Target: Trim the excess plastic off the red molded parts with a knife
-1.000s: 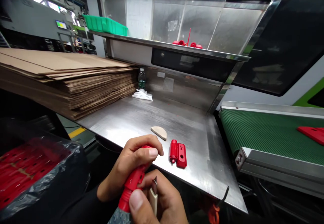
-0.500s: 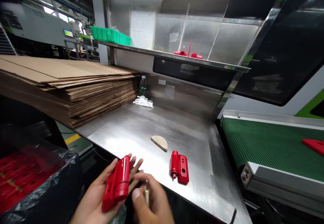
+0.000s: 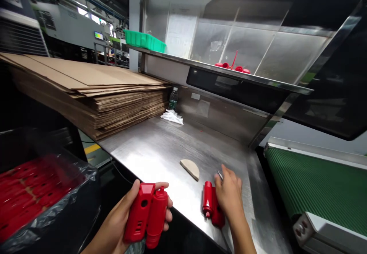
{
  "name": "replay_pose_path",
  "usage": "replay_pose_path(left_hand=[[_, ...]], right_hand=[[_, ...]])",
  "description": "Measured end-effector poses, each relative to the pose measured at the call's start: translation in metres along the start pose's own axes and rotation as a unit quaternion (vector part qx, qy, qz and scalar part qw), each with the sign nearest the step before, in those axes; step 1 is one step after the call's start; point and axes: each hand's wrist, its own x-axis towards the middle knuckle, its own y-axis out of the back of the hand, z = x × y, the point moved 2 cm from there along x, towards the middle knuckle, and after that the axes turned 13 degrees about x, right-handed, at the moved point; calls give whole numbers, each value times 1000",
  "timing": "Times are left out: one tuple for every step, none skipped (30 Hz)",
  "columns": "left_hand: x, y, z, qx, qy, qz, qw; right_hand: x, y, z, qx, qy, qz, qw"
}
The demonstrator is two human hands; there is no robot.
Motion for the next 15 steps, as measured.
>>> replay_pose_path(left_hand=[[0,1,-1,20,-8,-8,1000],[0,2,-1,38,-16,-13,999],[0,3,0,53,-25,-15,998],[0,5,0,65,-33,-12,997],[0,6,1,74,-40,-6,996],[-1,7,1,83,-45,1,996],[-1,9,2,92,-49,5,995],[-1,11,2,100,-53,8,994],[-1,13,2,108,-59,11,992],[0,15,2,113,-66,16,991],[1,18,1,118,-73,24,990],[2,21,0,123,-82,34,988],[3,23,-1,129,-90,47,986],[4,25,-2,137,-96,59,984],[5,25,-3,150,-100,69,981]], right_hand=[[-1,-3,-15,-28,15,-3,1000],[-1,-7,-30,-52,34,-13,998],[-1,-11,-44,-73,56,-24,995],[-1,-16,-58,-90,78,-33,992],[-1,-19,-69,-103,98,-37,989],[-1,-22,-78,-111,113,-35,987],[-3,-24,-85,-114,125,-30,985],[-5,-23,-89,-110,133,-22,985],[-11,-22,-92,-99,140,-14,985],[-19,-19,-93,-81,143,-6,986],[-30,-15,-93,-56,143,5,988],[-45,-12,-93,-28,141,18,989],[-62,-8,-95,2,140,33,990],[-82,-5,-97,42,135,58,988],[-103,-4,-102,87,132,84,984]])
